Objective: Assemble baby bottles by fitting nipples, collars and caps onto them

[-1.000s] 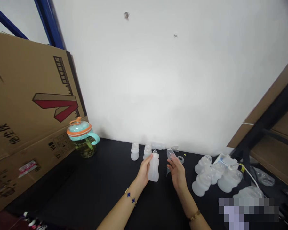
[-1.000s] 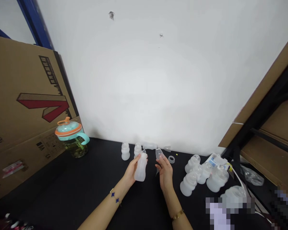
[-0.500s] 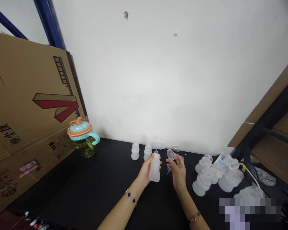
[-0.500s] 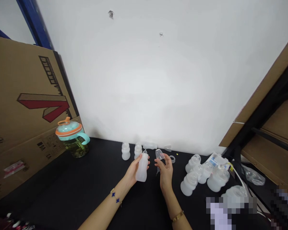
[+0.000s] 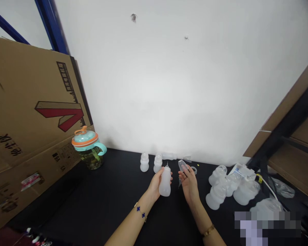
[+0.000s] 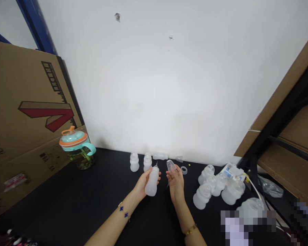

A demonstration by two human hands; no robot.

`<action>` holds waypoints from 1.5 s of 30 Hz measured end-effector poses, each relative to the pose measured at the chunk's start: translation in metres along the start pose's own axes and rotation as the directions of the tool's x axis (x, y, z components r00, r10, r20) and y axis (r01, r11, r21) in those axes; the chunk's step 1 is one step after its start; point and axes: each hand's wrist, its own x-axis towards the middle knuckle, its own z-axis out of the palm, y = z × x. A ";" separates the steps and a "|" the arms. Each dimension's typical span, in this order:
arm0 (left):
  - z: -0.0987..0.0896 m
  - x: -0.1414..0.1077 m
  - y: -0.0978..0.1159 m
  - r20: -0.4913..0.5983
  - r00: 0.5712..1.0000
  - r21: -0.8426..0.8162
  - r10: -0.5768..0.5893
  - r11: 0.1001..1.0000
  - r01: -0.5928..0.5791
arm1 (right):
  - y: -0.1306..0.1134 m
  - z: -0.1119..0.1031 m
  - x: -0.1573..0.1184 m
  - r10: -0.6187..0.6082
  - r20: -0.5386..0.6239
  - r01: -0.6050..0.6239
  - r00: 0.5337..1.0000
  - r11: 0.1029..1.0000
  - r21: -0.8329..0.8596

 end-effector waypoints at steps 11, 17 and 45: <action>0.000 -0.006 -0.002 0.127 0.989 0.121 0.081 0.988 -0.096 | 0.002 -0.009 0.009 0.124 -0.037 -0.120 0.992 0.989 0.086; 0.003 -0.006 -0.002 0.126 0.970 0.152 0.206 0.963 -0.224 | 0.000 -0.008 0.008 0.136 -0.016 -0.134 0.991 0.986 0.101; 0.011 -0.016 -0.003 0.149 0.966 0.378 0.211 0.891 -0.253 | -0.002 -0.004 0.005 0.190 -0.023 -0.177 0.982 0.948 0.265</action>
